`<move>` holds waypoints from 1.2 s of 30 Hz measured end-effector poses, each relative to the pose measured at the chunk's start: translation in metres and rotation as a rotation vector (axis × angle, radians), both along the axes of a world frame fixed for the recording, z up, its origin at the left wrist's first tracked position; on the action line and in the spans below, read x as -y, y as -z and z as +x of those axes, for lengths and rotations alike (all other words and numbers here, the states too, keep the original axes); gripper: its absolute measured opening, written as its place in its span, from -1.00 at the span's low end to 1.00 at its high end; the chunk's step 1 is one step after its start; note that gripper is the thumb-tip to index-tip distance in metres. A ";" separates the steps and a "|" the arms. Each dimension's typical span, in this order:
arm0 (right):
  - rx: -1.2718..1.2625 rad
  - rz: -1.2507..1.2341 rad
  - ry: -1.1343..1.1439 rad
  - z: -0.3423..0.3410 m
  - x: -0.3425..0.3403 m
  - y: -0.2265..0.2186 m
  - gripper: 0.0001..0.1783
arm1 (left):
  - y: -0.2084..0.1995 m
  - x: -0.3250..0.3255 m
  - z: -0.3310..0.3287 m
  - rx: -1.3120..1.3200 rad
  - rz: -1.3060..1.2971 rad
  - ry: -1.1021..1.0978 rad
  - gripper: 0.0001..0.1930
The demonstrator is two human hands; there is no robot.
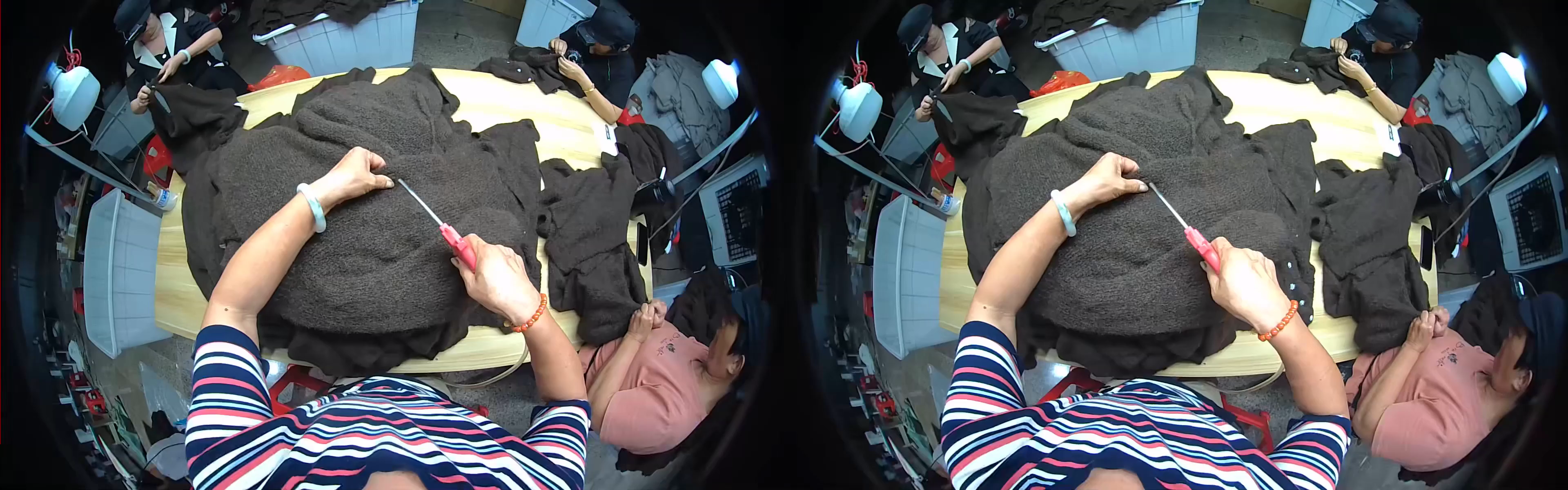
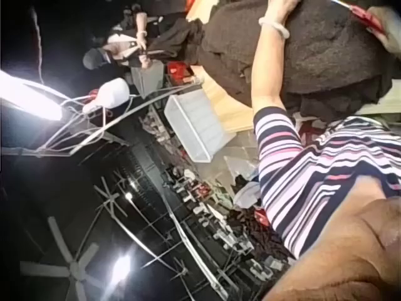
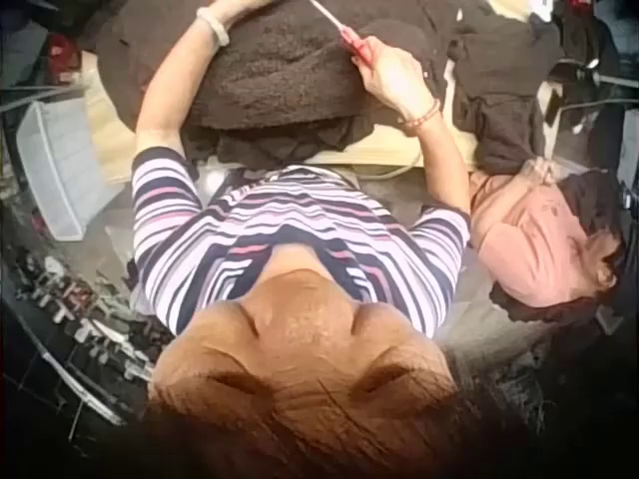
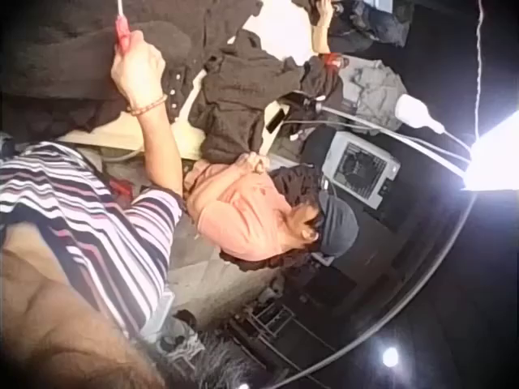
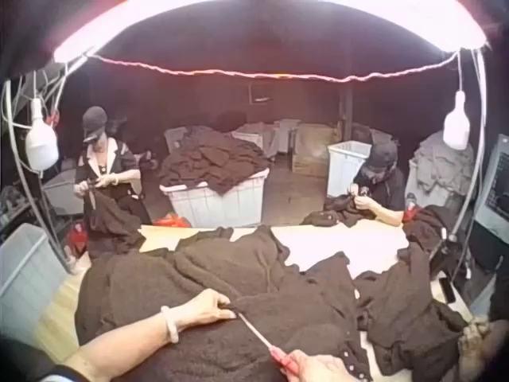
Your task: Trimming excess threads from dark brown garments using a pair of scissors on a workbench.
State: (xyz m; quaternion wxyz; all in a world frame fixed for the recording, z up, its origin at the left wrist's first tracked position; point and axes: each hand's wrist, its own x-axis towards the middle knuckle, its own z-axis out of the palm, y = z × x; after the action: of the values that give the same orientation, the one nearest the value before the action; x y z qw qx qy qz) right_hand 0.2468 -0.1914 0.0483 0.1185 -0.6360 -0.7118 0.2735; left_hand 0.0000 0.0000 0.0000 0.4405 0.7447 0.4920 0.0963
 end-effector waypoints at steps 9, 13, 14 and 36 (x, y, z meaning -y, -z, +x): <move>-0.011 0.039 -0.065 0.002 0.000 -0.005 -0.76 | 0.004 0.015 -0.016 0.206 -0.094 -0.155 -0.77; -0.036 0.005 -0.137 -0.003 0.001 -0.009 -0.77 | 0.013 0.019 -0.017 0.296 -0.102 -0.184 -0.87; -0.017 0.031 -0.093 -0.004 -0.001 -0.007 -0.76 | 0.012 0.019 -0.020 0.341 -0.158 -0.186 -0.88; 0.014 0.056 -0.236 -0.012 0.019 -0.014 -0.81 | -0.030 0.079 -0.100 0.247 -0.073 -0.288 -0.84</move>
State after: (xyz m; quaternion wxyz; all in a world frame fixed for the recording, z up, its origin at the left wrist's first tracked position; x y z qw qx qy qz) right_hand 0.2352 -0.2102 0.0628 0.0984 -0.5463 -0.7898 0.2611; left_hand -0.0996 -0.0792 0.0303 0.5060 0.6325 0.5390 0.2310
